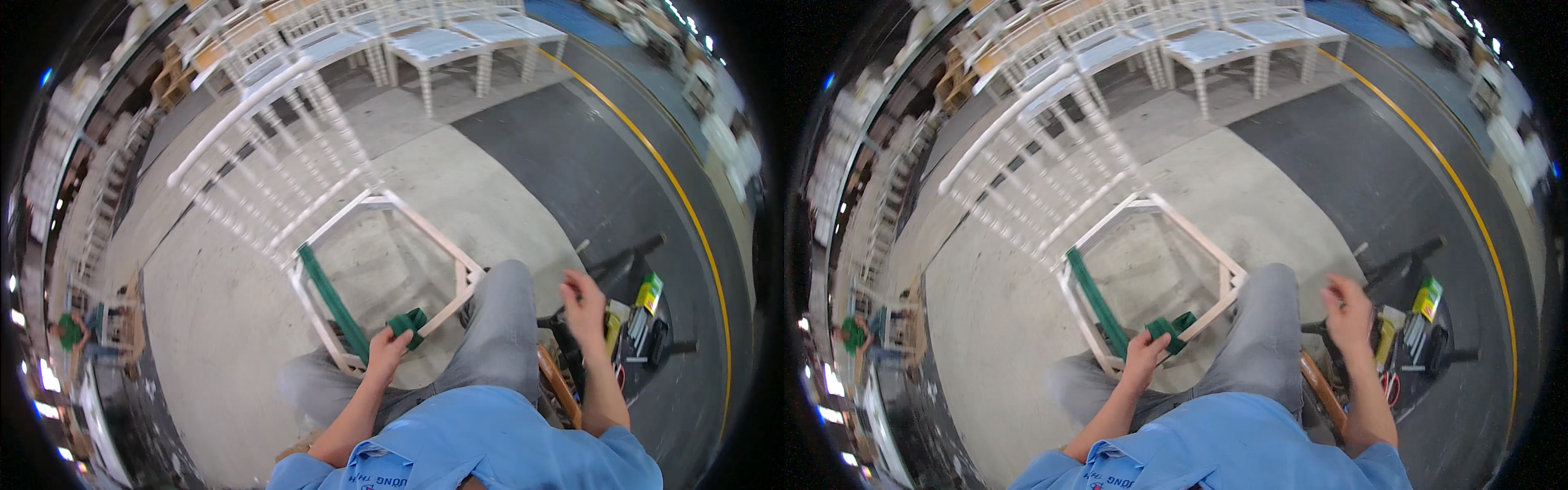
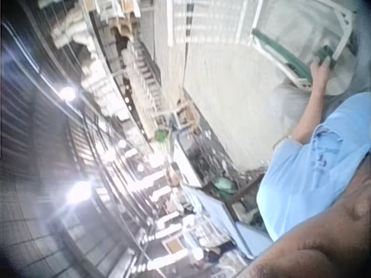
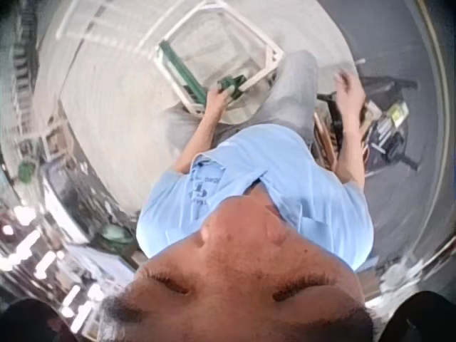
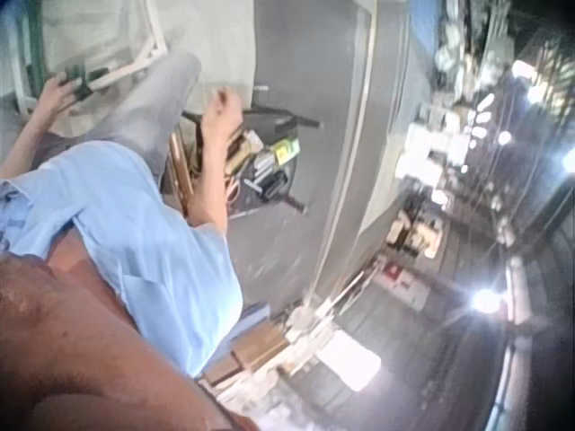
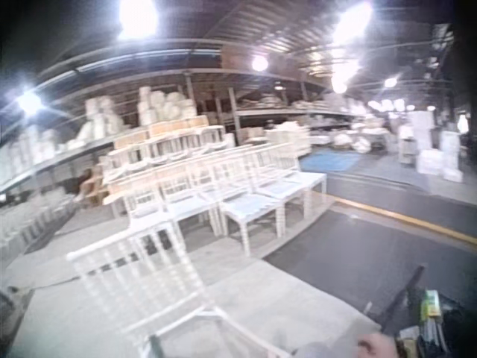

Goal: The person attaches green webbing slings to a white wooden chair frame. They position each sling across the seat, secure it with a staple gun, and trim the excess with scissors.

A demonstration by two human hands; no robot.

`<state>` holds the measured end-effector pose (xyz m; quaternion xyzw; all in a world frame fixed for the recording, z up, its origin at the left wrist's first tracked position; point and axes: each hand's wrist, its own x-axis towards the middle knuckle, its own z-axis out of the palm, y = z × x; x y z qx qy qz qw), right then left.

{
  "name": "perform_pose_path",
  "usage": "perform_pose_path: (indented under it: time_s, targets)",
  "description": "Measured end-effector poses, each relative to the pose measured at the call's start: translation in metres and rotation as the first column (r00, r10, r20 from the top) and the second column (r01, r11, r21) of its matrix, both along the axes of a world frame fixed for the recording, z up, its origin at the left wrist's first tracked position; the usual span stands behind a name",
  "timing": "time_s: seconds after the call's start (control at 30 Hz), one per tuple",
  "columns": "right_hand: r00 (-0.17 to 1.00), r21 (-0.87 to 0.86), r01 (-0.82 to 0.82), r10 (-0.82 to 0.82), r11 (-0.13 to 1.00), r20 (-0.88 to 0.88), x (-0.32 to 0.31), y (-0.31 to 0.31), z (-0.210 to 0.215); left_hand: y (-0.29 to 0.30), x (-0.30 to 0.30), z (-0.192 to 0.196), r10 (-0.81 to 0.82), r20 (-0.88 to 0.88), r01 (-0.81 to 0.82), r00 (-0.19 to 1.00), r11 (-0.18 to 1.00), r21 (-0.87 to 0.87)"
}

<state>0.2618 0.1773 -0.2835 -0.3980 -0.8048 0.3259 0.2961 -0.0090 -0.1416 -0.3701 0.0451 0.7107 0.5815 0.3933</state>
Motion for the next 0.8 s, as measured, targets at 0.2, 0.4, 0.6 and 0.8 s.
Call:
perform_pose_path:
  time_s: [0.2, 0.4, 0.6, 0.8]
  targets:
    - [0.65, -0.372, -0.759, 0.656, 0.534, -0.384, -0.184, -0.102, -0.006, 0.02, -0.035, 0.131, 0.108, -0.131, -0.031, 0.986, 0.875, 0.484]
    - [0.532, -0.682, -0.708, 0.772, 0.182, -0.347, -0.201, -0.147, -0.025, -0.003, -0.076, 0.173, 0.406, -0.09, -0.256, 0.909, 0.716, 0.649]
    - [0.114, -0.691, -0.721, 0.992, 0.047, -0.051, -0.172, -0.155, -0.047, -0.01, -0.054, 0.116, 0.404, 0.226, -0.463, 0.886, 0.762, 0.453]
    - [0.827, -0.232, -0.367, 0.43, 0.901, 0.363, -0.244, -0.046, -0.08, -0.019, -0.035, 0.093, 0.375, 0.311, -0.483, 0.873, 0.749, 0.454]
